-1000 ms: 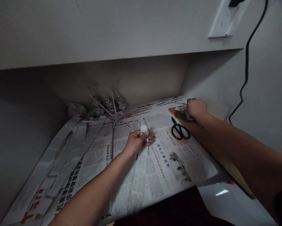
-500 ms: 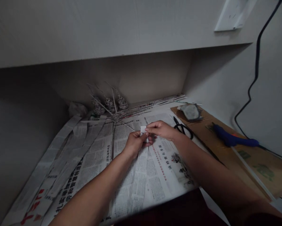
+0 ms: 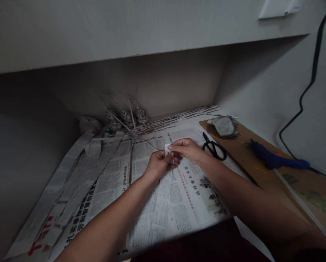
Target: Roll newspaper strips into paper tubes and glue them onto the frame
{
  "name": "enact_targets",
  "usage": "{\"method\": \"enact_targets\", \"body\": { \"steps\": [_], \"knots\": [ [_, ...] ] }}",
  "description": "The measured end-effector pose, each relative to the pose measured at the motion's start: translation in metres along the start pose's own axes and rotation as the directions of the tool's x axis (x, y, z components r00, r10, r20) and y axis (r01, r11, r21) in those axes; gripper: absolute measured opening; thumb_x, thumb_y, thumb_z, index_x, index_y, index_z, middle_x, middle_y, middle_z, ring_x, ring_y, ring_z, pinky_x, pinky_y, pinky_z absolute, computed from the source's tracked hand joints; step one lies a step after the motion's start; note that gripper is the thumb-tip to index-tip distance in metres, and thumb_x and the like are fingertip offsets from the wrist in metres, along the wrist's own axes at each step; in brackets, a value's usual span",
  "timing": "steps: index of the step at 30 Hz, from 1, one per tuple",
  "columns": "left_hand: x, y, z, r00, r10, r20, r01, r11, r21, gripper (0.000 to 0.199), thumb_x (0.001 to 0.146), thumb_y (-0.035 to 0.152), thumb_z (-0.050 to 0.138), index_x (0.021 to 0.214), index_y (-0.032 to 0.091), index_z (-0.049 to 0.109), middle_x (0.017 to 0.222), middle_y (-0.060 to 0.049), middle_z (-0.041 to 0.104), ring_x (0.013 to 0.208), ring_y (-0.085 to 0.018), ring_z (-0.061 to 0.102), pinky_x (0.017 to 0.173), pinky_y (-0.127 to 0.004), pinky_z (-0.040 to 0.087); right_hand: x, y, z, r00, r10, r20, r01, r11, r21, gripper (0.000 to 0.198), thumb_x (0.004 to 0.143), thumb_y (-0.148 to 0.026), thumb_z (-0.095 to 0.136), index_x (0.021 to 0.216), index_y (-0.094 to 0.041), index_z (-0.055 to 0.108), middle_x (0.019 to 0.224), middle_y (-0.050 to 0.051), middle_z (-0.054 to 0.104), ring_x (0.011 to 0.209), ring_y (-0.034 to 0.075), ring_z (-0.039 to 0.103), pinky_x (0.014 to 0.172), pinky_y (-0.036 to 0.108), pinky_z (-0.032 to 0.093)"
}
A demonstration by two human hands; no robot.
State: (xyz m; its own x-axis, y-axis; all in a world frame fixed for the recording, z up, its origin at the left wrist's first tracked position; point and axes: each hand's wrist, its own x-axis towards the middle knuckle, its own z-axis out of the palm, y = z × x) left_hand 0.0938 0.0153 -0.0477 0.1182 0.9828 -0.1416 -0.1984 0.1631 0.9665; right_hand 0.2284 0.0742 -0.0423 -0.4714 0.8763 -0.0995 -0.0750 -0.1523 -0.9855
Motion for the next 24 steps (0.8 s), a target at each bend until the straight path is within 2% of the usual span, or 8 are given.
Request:
{"method": "enact_targets", "body": {
  "steps": [6,11,17,24],
  "knots": [
    [-0.0005,-0.0022,0.0001,1.000,0.016,0.010,-0.016,1.000,0.005,0.034,0.067,0.041,0.072,0.078,0.009,0.069,0.072,-0.008,0.067,0.063,-0.013,0.061,0.062,-0.027,0.053,-0.0002,0.0013,0.0008,1.000,0.022,-0.004,-0.022,1.000,-0.005,0.032,0.063,-0.040,0.076,0.069,-0.013,0.061,0.049,-0.001,0.060,0.033,0.008,0.052,0.029,0.016,0.033],
    [-0.0023,0.0012,0.0016,1.000,-0.016,0.020,0.016,1.000,0.009,0.037,0.066,0.043,0.072,0.080,0.008,0.070,0.072,-0.010,0.068,0.065,-0.016,0.062,0.061,-0.029,0.053,-0.0029,-0.0001,0.0029,1.000,0.006,0.017,-0.006,1.000,0.014,0.033,0.065,-0.043,0.075,0.066,-0.015,0.057,0.049,-0.002,0.060,0.033,0.009,0.051,0.031,0.018,0.034],
    [-0.0025,0.0037,-0.0001,0.998,-0.008,0.057,0.007,1.000,0.009,0.034,0.068,0.042,0.071,0.080,0.010,0.070,0.073,-0.009,0.068,0.066,-0.015,0.062,0.060,-0.027,0.052,-0.0083,-0.0073,-0.0005,0.980,0.015,0.197,0.003,0.996,-0.088,0.030,0.071,-0.042,0.070,0.072,-0.013,0.064,0.051,-0.002,0.059,0.041,0.007,0.055,0.038,0.016,0.038],
    [-0.0038,0.0018,0.0022,0.998,-0.031,0.047,0.029,0.999,0.046,0.036,0.067,0.042,0.072,0.082,0.010,0.070,0.074,-0.009,0.069,0.068,-0.015,0.062,0.063,-0.027,0.051,-0.0052,-0.0027,-0.0008,0.996,0.028,0.082,-0.026,0.999,-0.026,0.031,0.064,-0.040,0.076,0.074,-0.013,0.065,0.051,-0.002,0.060,0.035,0.010,0.054,0.033,0.020,0.041]
  ]
}}
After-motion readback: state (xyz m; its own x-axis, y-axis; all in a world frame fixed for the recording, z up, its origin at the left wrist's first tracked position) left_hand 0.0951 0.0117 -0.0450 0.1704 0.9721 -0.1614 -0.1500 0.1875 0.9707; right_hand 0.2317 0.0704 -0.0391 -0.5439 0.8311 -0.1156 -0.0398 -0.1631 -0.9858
